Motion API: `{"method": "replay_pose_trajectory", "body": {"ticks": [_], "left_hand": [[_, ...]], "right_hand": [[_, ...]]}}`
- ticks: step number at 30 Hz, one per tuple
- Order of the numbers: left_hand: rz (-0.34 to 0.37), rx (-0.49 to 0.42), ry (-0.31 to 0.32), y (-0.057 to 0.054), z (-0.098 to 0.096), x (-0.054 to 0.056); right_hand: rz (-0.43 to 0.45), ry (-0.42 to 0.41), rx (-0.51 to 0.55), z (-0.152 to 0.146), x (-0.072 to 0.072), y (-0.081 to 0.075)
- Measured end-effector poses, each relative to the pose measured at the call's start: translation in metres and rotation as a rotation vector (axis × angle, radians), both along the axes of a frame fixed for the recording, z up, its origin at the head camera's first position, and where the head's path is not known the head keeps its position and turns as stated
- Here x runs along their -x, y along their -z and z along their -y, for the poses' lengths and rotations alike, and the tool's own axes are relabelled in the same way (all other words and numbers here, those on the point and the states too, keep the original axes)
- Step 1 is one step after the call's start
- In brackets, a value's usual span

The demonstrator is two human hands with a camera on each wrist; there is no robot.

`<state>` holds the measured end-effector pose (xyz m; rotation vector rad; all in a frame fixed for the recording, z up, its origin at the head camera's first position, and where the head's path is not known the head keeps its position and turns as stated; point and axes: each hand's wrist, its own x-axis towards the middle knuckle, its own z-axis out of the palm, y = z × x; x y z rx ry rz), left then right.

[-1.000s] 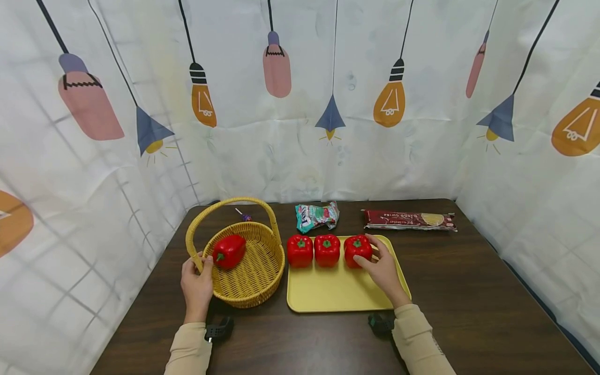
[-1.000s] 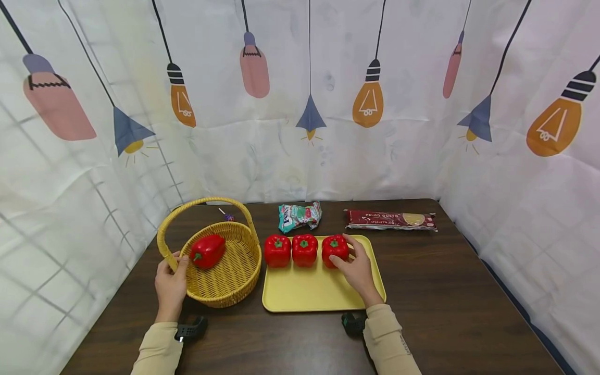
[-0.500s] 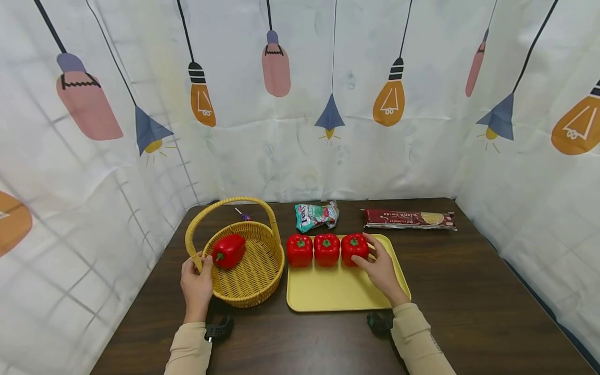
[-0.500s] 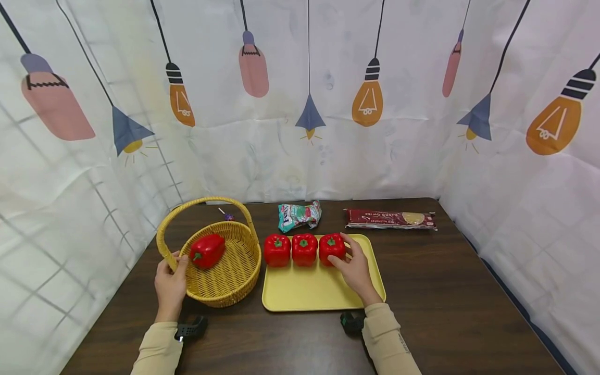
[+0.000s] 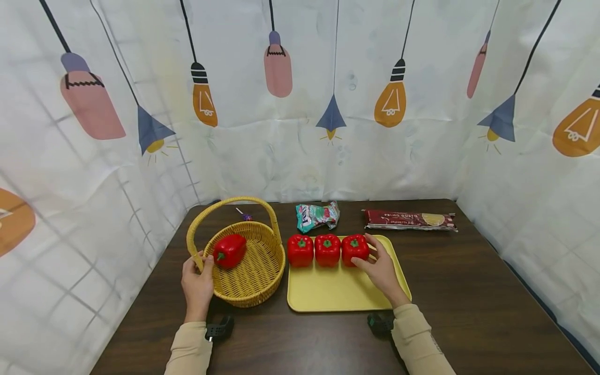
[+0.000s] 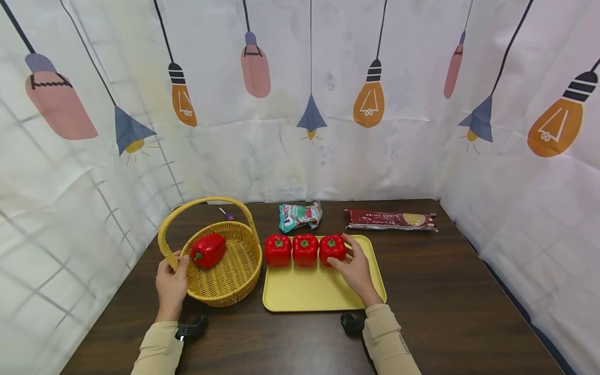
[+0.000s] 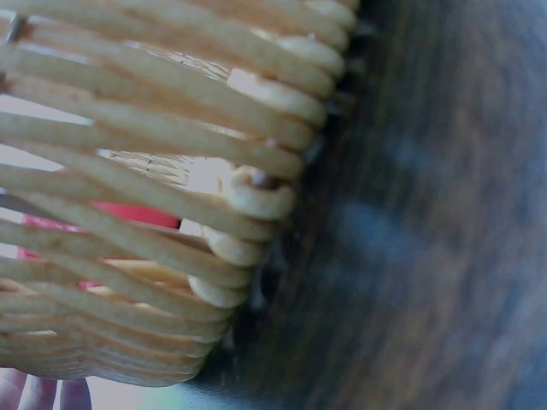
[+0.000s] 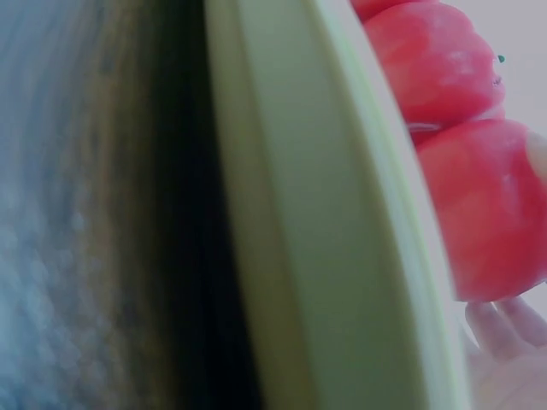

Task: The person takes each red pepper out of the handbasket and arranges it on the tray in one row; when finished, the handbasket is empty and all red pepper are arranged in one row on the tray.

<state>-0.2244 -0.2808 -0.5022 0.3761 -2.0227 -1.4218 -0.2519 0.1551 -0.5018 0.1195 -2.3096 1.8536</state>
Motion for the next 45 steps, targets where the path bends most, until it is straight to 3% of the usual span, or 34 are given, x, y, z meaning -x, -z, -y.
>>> {"method": "replay_pose_trajectory", "body": {"ticks": [7,15,19,26,33,38,45], "left_hand": [[0.003,0.022,0.002,0.0,0.001,0.001],[0.007,0.004,-0.001,0.0,0.0,0.0],[0.002,0.005,0.001,-0.002,-0.002,-0.001],[-0.006,-0.003,0.014,-0.004,-0.003,0.002],[0.001,-0.019,0.001,0.0,0.0,0.002],[0.009,-0.015,-0.001,0.002,0.001,0.001],[0.015,0.005,-0.005,0.001,0.0,0.001]], "right_hand": [[-0.073,0.069,0.039,0.0,-0.005,-0.009],[-0.34,0.242,0.057,0.016,-0.03,-0.051],[-0.438,0.247,0.102,0.027,-0.035,-0.064],[-0.456,0.069,0.094,0.063,-0.046,-0.077],[-0.45,-0.174,0.019,0.111,-0.037,-0.051],[-0.481,-0.321,-0.018,0.145,-0.039,-0.041],[-0.459,-0.438,-0.075,0.185,-0.038,-0.03]]}}
